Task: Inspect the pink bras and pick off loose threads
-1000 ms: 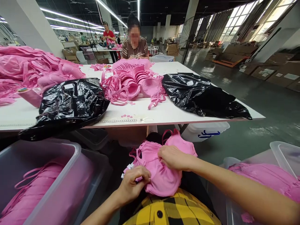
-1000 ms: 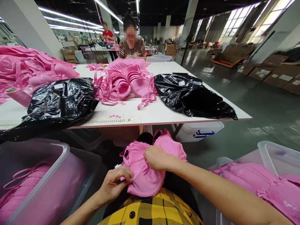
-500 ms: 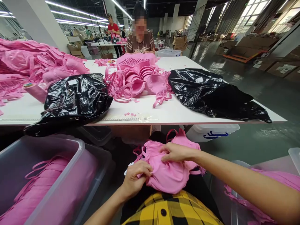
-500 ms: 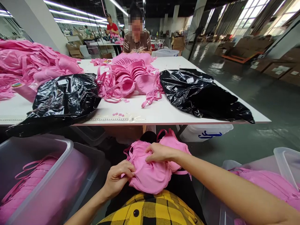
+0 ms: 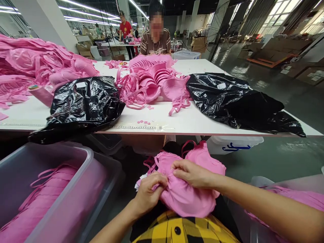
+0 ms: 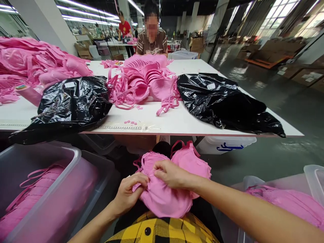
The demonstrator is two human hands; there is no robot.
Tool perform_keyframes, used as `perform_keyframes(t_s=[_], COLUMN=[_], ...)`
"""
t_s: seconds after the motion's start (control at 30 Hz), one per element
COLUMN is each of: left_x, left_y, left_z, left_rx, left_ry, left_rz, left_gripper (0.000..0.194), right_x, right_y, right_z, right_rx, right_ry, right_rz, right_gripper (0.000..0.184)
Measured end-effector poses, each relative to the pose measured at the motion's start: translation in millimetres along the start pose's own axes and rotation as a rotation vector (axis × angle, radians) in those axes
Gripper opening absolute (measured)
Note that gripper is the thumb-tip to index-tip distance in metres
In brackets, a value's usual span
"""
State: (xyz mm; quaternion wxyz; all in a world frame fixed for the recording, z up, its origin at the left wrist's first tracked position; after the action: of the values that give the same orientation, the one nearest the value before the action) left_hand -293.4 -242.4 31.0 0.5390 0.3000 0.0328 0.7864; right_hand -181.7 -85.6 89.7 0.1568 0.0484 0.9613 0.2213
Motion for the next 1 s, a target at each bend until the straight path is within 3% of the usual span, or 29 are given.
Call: perform_keyframes(t_s=[0.07, 0.17, 0.3, 0.4, 0.5, 0.57, 0.67, 0.8, 0.9, 1.0], left_x=[-4.0, -8.6, -6.9, -5.2, -7.0, -8.6, -7.8, -2.3, -1.8, -7.3], left_y=[0.7, 0.4, -6.5, -9.4, -8.6, -9.4, -15.3, -25.3, -29.0, -30.8], left_z=[4.7, 12.2, 20.5, 21.5, 17.8, 15.5, 15.4, 18.4, 16.9, 12.1], left_rx=[0.033, 0.128, 0.357, 0.478, 0.466, 0.41, 0.302, 0.267, 0.219, 0.138], left_ry=[-0.028, -0.179, -0.33, -0.276, -0.136, -0.113, -0.19, -0.269, -0.148, -0.004], left_rz=[-0.056, -0.145, -0.189, -0.249, -0.345, -0.369, -0.298, -0.145, -0.111, -0.051], left_gripper=[0.018, 0.028, 0.027, 0.022, 0.027, 0.032, 0.033, 0.02, 0.014, 0.011], right_x=[-4.7, -8.3, -2.4, 0.3, -4.4, -8.7, -10.5, -4.6, -6.0, -18.3], right_y=[7.0, 8.1, -14.4, -23.5, -15.0, -8.6, -11.2, -26.5, -28.2, -22.3], right_z=[3.2, 8.5, 11.0, 12.5, 12.1, 10.6, 10.1, 16.1, 20.3, 18.6], right_rx=[-0.011, -0.036, -0.052, -0.058, -0.061, -0.086, -0.055, 0.075, 0.003, -0.192], right_ry=[-0.012, -0.054, -0.105, -0.114, -0.073, -0.035, -0.018, 0.024, 0.093, 0.262], right_rz=[-0.05, -0.094, 0.012, 0.046, 0.048, 0.022, -0.004, 0.135, 0.202, 0.306], right_gripper=[0.014, 0.023, 0.029, 0.029, 0.014, 0.022, 0.035, 0.034, 0.031, 0.019])
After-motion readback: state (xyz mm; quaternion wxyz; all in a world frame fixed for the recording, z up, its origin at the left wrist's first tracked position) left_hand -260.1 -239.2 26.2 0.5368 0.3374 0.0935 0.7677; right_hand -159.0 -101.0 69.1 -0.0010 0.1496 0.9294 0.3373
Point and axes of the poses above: each hand's wrist, its own x-axis towards the middle knuckle, its own y-axis out of the back of the hand, z = x × y, the point moved 1 cm from there along x, towards the middle knuckle
